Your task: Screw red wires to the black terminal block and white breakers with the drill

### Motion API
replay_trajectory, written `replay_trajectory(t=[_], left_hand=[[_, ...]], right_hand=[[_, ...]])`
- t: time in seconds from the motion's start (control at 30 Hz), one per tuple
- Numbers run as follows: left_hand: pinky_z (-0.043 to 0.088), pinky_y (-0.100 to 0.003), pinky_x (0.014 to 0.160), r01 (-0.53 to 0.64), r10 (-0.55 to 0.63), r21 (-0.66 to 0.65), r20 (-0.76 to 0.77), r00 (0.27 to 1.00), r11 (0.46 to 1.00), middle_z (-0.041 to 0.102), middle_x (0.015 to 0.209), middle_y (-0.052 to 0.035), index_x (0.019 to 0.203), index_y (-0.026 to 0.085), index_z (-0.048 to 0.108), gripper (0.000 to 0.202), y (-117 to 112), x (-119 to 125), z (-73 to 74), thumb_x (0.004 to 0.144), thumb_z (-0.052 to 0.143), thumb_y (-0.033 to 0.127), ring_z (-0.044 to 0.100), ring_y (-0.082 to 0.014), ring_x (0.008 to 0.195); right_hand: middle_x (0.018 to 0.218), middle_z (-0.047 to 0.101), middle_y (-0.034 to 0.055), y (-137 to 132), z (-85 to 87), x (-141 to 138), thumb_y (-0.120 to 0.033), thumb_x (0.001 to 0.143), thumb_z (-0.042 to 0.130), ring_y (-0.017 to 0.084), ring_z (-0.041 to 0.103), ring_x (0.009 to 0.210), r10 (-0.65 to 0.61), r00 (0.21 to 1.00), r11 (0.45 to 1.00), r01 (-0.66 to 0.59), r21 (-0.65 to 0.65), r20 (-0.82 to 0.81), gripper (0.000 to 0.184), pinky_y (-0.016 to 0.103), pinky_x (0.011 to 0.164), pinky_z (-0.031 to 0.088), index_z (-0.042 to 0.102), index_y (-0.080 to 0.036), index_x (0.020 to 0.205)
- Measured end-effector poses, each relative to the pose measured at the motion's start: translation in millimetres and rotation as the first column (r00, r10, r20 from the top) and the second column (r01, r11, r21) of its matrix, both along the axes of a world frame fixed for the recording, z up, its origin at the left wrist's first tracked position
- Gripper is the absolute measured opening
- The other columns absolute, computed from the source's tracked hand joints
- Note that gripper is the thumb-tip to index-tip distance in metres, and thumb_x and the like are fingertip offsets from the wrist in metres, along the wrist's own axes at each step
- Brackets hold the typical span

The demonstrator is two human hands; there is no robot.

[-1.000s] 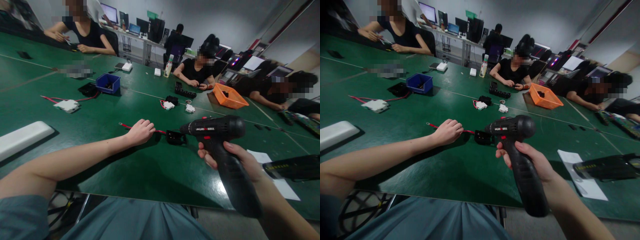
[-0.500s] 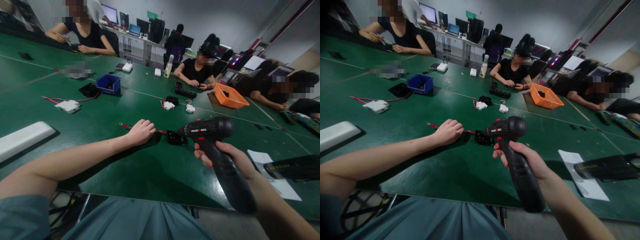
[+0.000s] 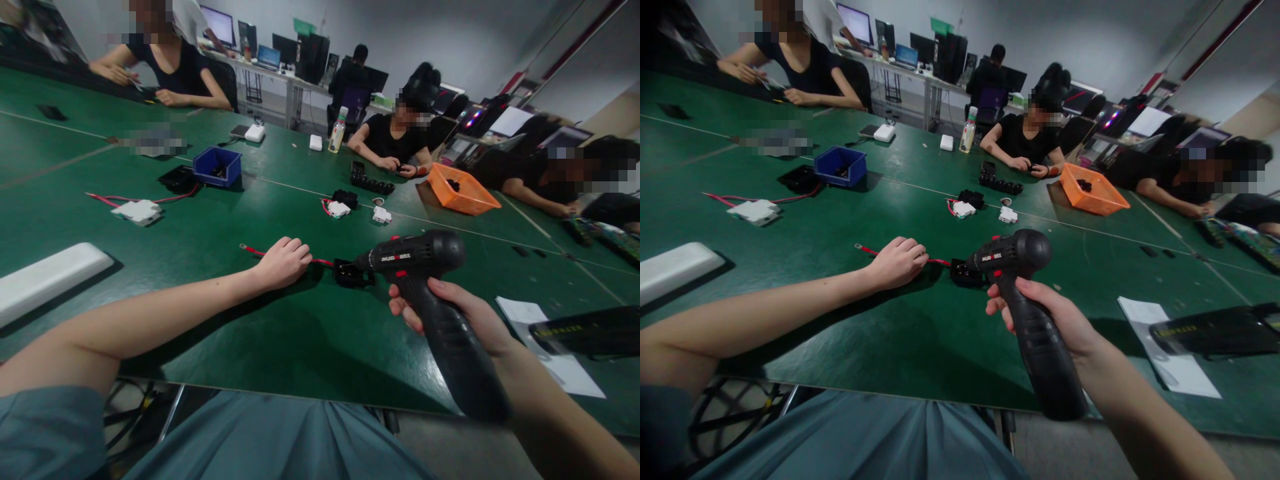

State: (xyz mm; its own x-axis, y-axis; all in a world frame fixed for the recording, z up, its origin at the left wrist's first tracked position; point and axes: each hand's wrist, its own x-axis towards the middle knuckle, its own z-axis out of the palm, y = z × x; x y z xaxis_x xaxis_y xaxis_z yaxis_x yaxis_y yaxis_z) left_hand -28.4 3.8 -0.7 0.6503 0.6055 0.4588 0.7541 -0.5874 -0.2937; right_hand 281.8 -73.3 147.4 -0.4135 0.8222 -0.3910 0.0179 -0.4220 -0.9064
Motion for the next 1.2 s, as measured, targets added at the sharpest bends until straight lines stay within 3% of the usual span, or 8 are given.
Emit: replay_trajectory(t=[0.27, 0.5, 0.83, 1.2], left_hand=[[0.037, -0.038, 0.071, 0.001, -0.001, 0.001, -0.007, 1.000, 1.000, 0.063, 0.090, -0.0092, 0.088, 0.017, 0.066, 0.016, -1.0, -0.6, 1.5, 0.093, 0.051, 0.020, 0.053, -0.0232, 0.085], [0.037, -0.039, 0.071, -0.002, 0.002, -0.001, 0.000, 1.000, 1.000, 0.063, 0.090, -0.0097, 0.088, 0.017, 0.067, 0.015, -0.3, -0.2, 0.7, 0.092, 0.053, 0.021, 0.053, -0.0236, 0.085], [0.037, -0.038, 0.072, -0.012, 0.012, 0.000, -0.017, 1.000, 1.000, 0.063, 0.090, -0.0095, 0.089, 0.017, 0.067, 0.015, 0.0, -0.8, 0.5, 0.093, 0.052, 0.021, 0.053, -0.0238, 0.085], [0.037, -0.039, 0.072, -0.011, 0.011, 0.006, -0.023, 1.000, 1.000, 0.063, 0.090, -0.0090, 0.088, 0.017, 0.066, 0.016, -0.1, -0.4, 1.4, 0.094, 0.051, 0.021, 0.053, -0.0235, 0.085]], right_hand=[[0.086, 0.074, 0.0083, 0.9, -4.8, 2.3, -0.047, 0.085, 0.067, 0.014, 0.065, 0.059, -0.067, 0.998, 0.993, 0.067, -0.098, 0.006, 0.032, 0.022, 0.054, 0.056, 0.072, -0.016, 0.092], [0.081, 0.072, 0.0075, -1.6, -1.1, -0.1, -0.047, 0.086, 0.065, 0.016, 0.065, 0.059, -0.027, 0.999, 1.000, 0.027, -0.004, 0.021, 0.031, 0.026, 0.055, 0.056, 0.072, -0.018, 0.092], [0.082, 0.073, 0.0072, -1.9, -4.2, 2.6, -0.048, 0.080, 0.072, 0.012, 0.064, 0.060, -0.087, 0.996, 0.985, 0.083, -0.148, -0.023, 0.035, 0.020, 0.058, 0.055, 0.074, -0.014, 0.090], [0.082, 0.072, 0.0068, -1.4, -3.0, -0.5, -0.046, 0.086, 0.065, 0.014, 0.065, 0.059, -0.058, 0.998, 0.997, 0.058, -0.053, -0.005, 0.030, 0.024, 0.056, 0.055, 0.072, -0.017, 0.091]])
